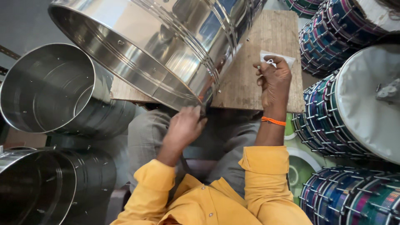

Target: The person sits on the floor and uses a small metal tool to tighten tension rods on a large silver drum shell. They repeatedly pick up rods from a plastic bag, insert them into the shell's rim, and turn them to secure the hardware.

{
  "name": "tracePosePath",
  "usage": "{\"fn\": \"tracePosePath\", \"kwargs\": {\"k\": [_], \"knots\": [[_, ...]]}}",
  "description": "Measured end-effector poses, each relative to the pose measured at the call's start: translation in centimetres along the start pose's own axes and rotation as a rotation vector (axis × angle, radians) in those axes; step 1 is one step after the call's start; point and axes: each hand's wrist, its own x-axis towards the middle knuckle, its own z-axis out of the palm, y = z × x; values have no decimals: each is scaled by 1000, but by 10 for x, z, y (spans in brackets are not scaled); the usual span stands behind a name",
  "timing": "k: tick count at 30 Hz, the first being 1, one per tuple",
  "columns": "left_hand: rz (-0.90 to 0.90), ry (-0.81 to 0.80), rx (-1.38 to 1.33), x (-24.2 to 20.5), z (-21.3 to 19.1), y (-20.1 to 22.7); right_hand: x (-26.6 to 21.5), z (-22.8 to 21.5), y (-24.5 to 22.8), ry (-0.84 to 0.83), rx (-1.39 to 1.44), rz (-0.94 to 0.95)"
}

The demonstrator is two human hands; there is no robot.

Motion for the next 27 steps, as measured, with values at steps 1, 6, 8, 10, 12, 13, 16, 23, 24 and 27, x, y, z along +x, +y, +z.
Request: {"fn": "tracePosePath", "kwargs": {"k": [1,6,8,10,12,13,16,23,24,27], "knots": [[16,-76,26,-6,-15,0,-4,-3,-6,-6,21,0],[193,-250,-383,-19,-93,25,-30,12,-42,-173,103,-149],[231,-116,-545,-19,-109,48,-41,27,-52,-266,59,-234],[246,118,-614,-18,-114,69,-55,42,-59,-352,-103,-212],[268,213,-692,-14,-112,81,-69,57,-64,-454,-171,-151],[282,261,-731,-13,-110,84,-75,64,-66,-512,-157,-102],[255,305,-796,-15,-101,84,-85,79,-73,-645,-159,-28],[223,369,-744,-20,-102,72,-90,90,-71,-671,-241,35],[228,387,-728,-20,-102,72,-90,89,-70,-636,-251,54],[235,408,-706,-18,-103,72,-90,89,-66,-561,-291,77]]}}
